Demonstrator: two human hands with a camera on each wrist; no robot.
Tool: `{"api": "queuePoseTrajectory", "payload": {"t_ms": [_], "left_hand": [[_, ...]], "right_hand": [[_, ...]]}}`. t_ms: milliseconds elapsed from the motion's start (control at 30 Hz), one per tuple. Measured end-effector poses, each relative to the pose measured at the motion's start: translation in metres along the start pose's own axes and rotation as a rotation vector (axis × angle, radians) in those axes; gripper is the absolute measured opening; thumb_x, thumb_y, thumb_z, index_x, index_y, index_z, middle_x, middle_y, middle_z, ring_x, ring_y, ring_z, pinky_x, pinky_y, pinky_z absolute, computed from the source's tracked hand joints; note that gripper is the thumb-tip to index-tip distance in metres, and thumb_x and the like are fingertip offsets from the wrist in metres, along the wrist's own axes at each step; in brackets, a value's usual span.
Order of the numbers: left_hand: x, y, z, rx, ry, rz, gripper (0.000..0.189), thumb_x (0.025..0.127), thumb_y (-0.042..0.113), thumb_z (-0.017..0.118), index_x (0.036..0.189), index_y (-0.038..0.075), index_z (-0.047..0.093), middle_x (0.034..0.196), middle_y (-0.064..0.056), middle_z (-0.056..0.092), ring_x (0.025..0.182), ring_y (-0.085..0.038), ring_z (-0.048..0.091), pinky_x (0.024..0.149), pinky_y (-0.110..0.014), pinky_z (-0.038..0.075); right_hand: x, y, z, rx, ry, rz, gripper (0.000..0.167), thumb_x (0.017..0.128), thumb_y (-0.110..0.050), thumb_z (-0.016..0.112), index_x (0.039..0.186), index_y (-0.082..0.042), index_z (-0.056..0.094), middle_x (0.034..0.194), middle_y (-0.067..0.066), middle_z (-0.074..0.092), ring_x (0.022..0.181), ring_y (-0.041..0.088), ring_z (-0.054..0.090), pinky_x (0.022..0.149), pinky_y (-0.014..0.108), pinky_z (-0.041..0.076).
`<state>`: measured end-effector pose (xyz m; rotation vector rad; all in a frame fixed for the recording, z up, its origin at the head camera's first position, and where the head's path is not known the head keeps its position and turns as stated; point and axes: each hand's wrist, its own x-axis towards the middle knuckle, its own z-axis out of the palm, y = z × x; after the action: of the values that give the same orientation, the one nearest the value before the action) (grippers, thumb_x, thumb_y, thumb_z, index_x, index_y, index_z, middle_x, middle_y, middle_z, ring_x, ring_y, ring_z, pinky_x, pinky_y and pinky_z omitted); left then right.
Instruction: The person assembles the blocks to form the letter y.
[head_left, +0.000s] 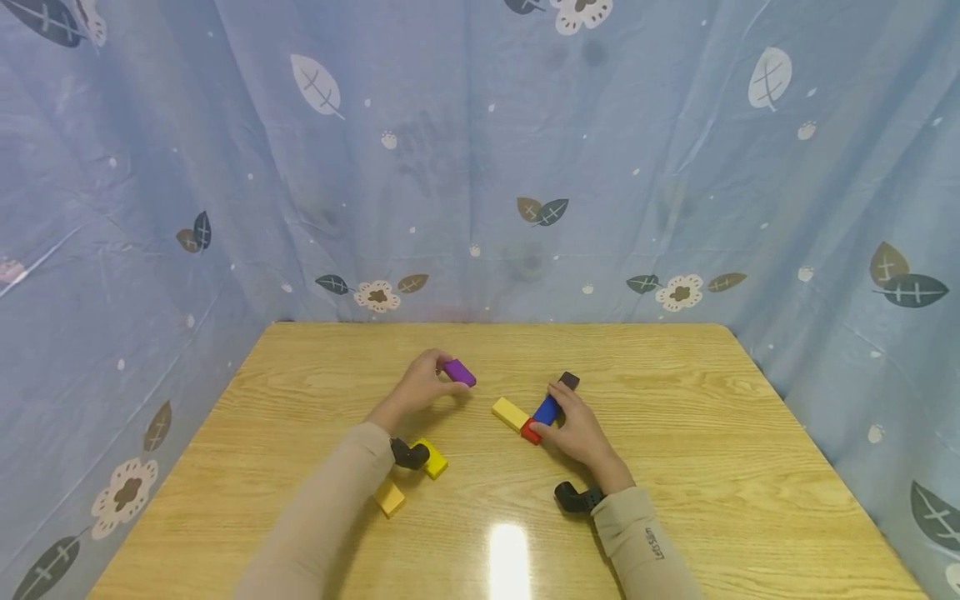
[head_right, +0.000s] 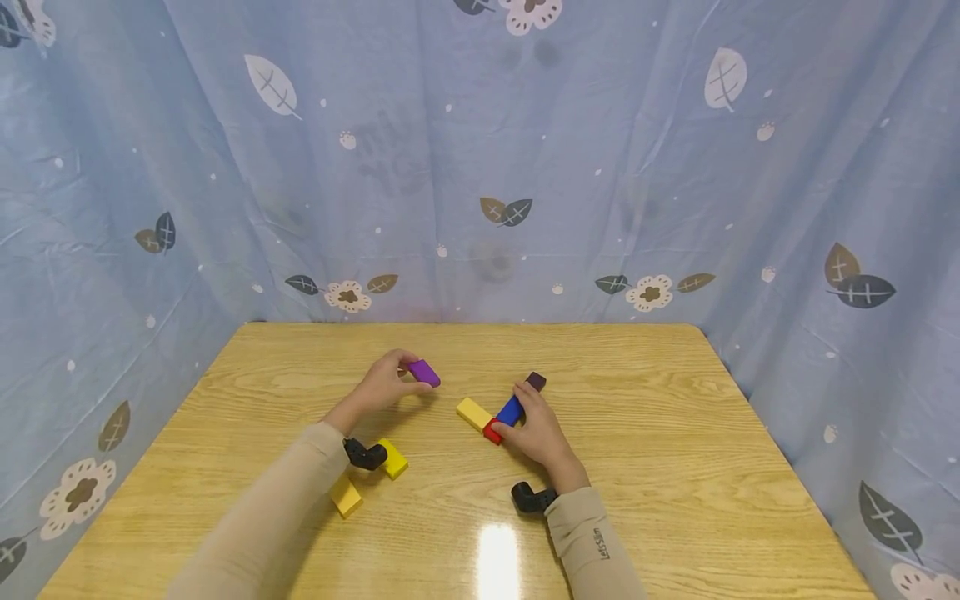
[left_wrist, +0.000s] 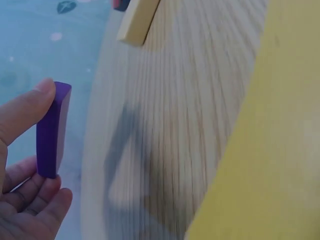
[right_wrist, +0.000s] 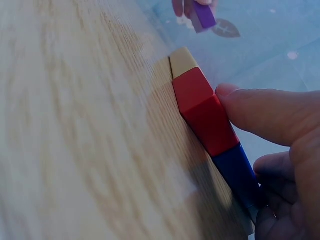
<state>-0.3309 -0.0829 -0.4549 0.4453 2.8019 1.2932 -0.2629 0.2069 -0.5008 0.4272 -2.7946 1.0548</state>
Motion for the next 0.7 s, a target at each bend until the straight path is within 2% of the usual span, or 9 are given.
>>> {"api": "queuePoseTrajectory", "payload": {"t_ms": [267, 533, 700], "left_hand": [[0.002, 0.009, 0.017, 0.024, 0.007, 0.012, 0.062, 0.072, 0.032, 0.082, 0.116, -0.002, 0.055, 0.108, -0.011, 0.059, 0.1, -0.024, 0.057, 0.086, -0.037, 0.049], [-0.001, 0.022, 0.03, 0.104, 0.014, -0.01, 0.054, 0.075, 0.03, 0.081, 0.109, -0.004, 0.056, 0.1, -0.012, 0.058, 0.088, -0.021, 0.054, 0.077, -0.033, 0.049], [-0.001, 0.022, 0.039, 0.17, 0.022, -0.002, 0.054, 0.075, 0.032, 0.081, 0.107, -0.004, 0.057, 0.097, -0.011, 0.057, 0.085, -0.02, 0.054, 0.075, -0.03, 0.049]], "right_hand": [[0.0, -0.001, 0.0, -0.003, 0.006, -0.004, 0.077, 0.083, -0.033, 0.073, 0.141, 0.003, 0.039, 0.15, 0.022, 0.032, 0.137, 0.043, 0.03, 0.107, 0.054, 0.034], [0.0, -0.002, 0.0, -0.002, 0.003, -0.002, 0.076, 0.083, -0.033, 0.072, 0.141, 0.004, 0.04, 0.15, 0.022, 0.033, 0.137, 0.043, 0.029, 0.109, 0.055, 0.032], [0.0, -0.002, 0.0, -0.002, 0.001, -0.005, 0.076, 0.083, -0.033, 0.072, 0.141, 0.004, 0.039, 0.149, 0.022, 0.033, 0.137, 0.043, 0.029, 0.109, 0.054, 0.032]]}}
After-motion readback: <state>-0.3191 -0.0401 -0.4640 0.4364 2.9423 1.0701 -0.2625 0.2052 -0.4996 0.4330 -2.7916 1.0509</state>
